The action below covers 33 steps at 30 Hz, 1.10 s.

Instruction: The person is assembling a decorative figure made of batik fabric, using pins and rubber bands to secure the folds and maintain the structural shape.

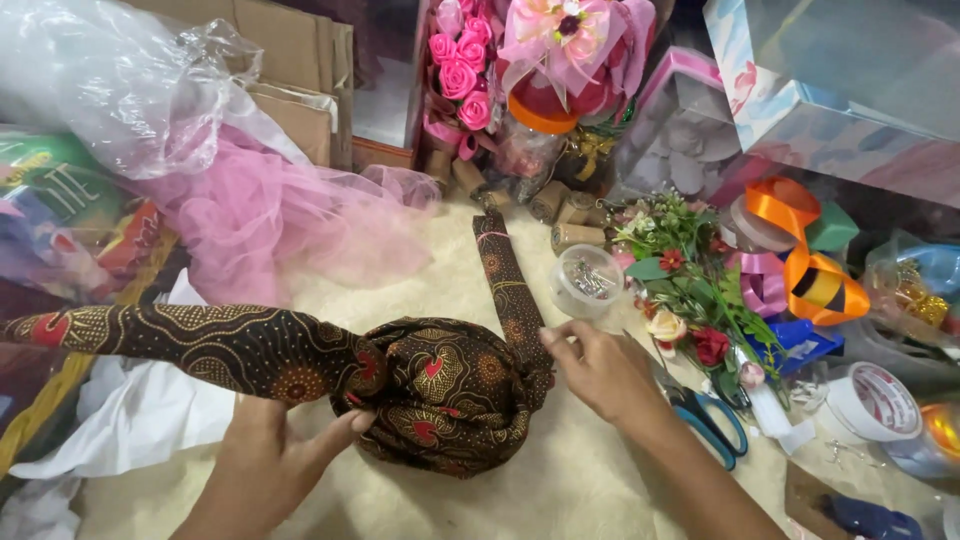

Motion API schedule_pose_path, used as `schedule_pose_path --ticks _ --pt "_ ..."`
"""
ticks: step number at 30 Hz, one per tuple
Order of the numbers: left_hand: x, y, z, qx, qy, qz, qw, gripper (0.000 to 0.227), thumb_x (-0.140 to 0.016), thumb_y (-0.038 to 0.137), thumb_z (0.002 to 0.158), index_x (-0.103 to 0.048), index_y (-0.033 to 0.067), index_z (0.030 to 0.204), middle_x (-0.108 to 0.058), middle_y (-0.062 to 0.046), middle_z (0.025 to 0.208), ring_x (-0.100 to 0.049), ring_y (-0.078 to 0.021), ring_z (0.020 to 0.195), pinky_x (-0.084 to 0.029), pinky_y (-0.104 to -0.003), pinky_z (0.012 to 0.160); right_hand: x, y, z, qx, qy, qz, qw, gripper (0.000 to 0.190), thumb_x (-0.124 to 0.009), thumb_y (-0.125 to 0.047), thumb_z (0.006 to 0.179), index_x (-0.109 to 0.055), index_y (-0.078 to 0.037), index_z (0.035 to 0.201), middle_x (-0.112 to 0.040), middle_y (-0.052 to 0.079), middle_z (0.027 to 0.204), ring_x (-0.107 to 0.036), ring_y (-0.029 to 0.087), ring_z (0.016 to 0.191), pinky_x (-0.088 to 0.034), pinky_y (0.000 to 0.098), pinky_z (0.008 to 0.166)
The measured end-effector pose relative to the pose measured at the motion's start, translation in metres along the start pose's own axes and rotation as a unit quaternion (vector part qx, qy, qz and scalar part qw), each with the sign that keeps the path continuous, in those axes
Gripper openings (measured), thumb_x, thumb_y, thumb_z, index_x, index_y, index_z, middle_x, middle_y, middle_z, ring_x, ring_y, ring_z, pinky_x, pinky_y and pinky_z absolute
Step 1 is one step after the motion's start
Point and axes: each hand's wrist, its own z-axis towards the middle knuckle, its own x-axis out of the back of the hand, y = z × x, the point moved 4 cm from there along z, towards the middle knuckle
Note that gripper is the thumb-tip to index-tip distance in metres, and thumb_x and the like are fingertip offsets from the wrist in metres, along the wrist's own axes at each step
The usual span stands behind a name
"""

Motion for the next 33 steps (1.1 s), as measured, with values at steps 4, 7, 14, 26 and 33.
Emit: schedule_pose_path --ticks 4,7,14,26,33 --pt "-0.028 -0.013 0.033 0.042 -0.123 0.041 0.991 0.084 -0.079 0.06 0.067 -0.062 0.016 0.136 -0.036 -0.006 0.165 -0.041 -0.0313 0.146 -0.033 -0.051 0.119 -0.042 -0.019 0.011 -0.01 -0.072 0.046 0.996 0.081 -0.048 -0.068 0.092 -0.043 -0.001 0.137 -0.074 0.021 0.099 -0.076 0.035 0.081 -0.062 0.0511 0.074" --pt "-0.028 0.003 0.033 0.03 -0.103 0.027 0.994 0.062 -0.078 0.047 0.074 -0.068 0.019 0.128 -0.079 -0.001 0.119 -0.078 -0.0177 0.106 -0.059 -0.036 0.094 -0.049 -0.009 0.013 -0.027 -0.042 0.174 0.984 0.066 -0.063 -0.052 0.083 -0.056 -0.009 0.132 -0.068 0.01 0.081 -0.064 0.024 0.067 -0.048 0.0359 0.063" --pt "-0.018 -0.015 0.035 0.052 -0.134 0.02 0.989 0.033 -0.076 0.03 0.083 -0.073 0.0164 0.113 -0.079 0.0 0.078 -0.076 -0.0138 0.072 -0.061 -0.027 0.076 -0.023 -0.018 -0.01 -0.04 -0.047 0.489 0.87 0.062 -0.057 -0.017 0.081 -0.053 -0.004 0.142 -0.073 0.016 0.128 -0.072 0.026 0.115 -0.056 0.0424 0.101" --pt "-0.007 -0.01 -0.003 -0.111 0.151 -0.124 0.975 0.09 -0.077 0.011 0.067 -0.021 0.0029 0.137 -0.032 -0.024 0.148 -0.042 -0.0374 0.141 -0.045 -0.053 0.109 -0.022 -0.023 -0.007 -0.101 -0.089 0.686 0.715 0.059 -0.057 -0.021 0.09 -0.052 -0.008 0.148 -0.069 0.02 0.115 -0.068 0.026 0.071 -0.055 0.0331 0.047" --pt "-0.034 0.048 -0.004 -0.426 0.067 0.359 0.828 0.079 -0.071 0.039 0.073 -0.051 0.0238 0.148 -0.046 -0.016 0.153 -0.047 -0.0302 0.136 -0.031 -0.059 0.115 -0.015 -0.037 -0.008 -0.075 -0.068 0.617 0.781 0.086 -0.057 -0.033 0.084 -0.022 -0.023 0.161 -0.027 0.021 0.162 -0.046 0.042 0.124 -0.058 0.0462 0.064"
